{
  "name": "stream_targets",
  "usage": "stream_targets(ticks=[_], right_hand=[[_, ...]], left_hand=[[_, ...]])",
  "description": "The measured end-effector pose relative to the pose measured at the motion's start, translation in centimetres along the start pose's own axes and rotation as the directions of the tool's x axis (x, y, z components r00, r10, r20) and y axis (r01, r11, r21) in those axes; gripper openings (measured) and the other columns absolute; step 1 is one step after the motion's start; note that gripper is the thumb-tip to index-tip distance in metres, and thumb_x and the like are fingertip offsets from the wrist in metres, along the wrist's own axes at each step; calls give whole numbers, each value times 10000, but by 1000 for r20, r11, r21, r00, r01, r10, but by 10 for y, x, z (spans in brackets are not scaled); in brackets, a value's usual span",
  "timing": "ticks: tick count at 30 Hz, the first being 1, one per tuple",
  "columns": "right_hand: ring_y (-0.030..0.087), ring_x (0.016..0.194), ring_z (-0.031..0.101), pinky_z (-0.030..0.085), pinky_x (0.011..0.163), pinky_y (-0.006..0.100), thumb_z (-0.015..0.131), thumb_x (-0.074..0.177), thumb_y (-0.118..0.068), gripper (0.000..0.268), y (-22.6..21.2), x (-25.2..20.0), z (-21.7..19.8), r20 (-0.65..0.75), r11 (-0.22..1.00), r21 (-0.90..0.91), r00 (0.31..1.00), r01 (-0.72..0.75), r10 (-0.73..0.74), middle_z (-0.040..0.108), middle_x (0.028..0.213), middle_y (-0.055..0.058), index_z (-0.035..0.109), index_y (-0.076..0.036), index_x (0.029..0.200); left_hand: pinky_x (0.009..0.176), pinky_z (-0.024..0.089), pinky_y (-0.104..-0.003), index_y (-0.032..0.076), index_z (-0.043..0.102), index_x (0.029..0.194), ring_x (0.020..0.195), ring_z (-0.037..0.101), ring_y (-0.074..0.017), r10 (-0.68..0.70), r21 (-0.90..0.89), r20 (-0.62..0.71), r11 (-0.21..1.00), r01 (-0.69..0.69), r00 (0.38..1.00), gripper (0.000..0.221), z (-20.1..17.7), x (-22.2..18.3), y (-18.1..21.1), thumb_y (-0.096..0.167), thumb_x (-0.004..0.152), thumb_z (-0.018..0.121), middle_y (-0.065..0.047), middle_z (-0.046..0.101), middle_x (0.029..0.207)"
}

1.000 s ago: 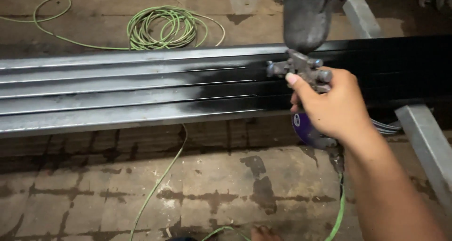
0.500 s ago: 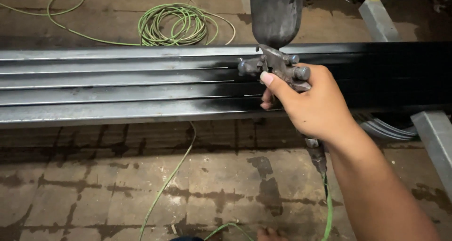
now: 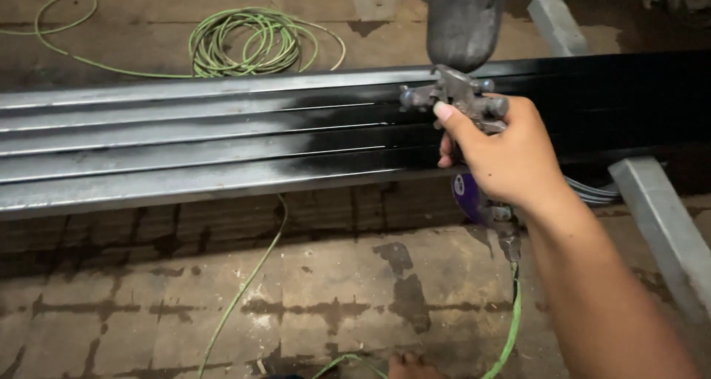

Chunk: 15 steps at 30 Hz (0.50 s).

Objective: Spray painting a stack of long metal bars with black paint using a pneumatic spray gun

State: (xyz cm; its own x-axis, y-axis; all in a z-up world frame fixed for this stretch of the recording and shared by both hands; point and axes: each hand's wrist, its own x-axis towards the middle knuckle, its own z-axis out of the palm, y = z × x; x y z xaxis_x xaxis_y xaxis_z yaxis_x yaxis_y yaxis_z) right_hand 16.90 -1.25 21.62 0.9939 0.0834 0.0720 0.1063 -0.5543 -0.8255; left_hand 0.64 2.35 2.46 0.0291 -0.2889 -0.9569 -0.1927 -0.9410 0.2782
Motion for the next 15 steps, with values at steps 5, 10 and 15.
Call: stream_targets(ticks=[5, 10, 15], right_hand=[[144, 592, 698, 555, 666, 275, 654, 1057, -267, 380, 23, 3, -22, -103, 999, 1, 994, -38, 38, 703, 659, 49, 677, -69, 734], [117, 660, 700, 516, 734, 279, 634, 1079, -318, 409, 34, 4, -48, -172, 988, -113, 982, -101, 81, 728, 683, 32, 715, -94, 746], [130, 617, 695, 517, 671, 269, 636, 1101, -263, 393, 52, 6, -70, -235, 992, -95, 970, -86, 62, 693, 665, 40, 675, -86, 752]], left_hand=[[1246, 111, -500, 140, 211, 1672, 1558, 180, -302, -101, -32, -6, 994, 101, 995, 616, -3, 3, 6, 451, 1144, 150, -91, 229, 1705], [1265, 112, -585, 177, 299, 1664, 1542, 229, -421, 8, 56, -36, 998, -6, 999, 647, -5, -33, 5, 441, 1077, 370, -192, 252, 1693], [1253, 77, -613, 200, 278, 1666, 1554, 142, -438, 55, 54, -97, 997, -50, 994, 663, -1, -44, 3, 460, 1059, 338, -203, 170, 1704]])
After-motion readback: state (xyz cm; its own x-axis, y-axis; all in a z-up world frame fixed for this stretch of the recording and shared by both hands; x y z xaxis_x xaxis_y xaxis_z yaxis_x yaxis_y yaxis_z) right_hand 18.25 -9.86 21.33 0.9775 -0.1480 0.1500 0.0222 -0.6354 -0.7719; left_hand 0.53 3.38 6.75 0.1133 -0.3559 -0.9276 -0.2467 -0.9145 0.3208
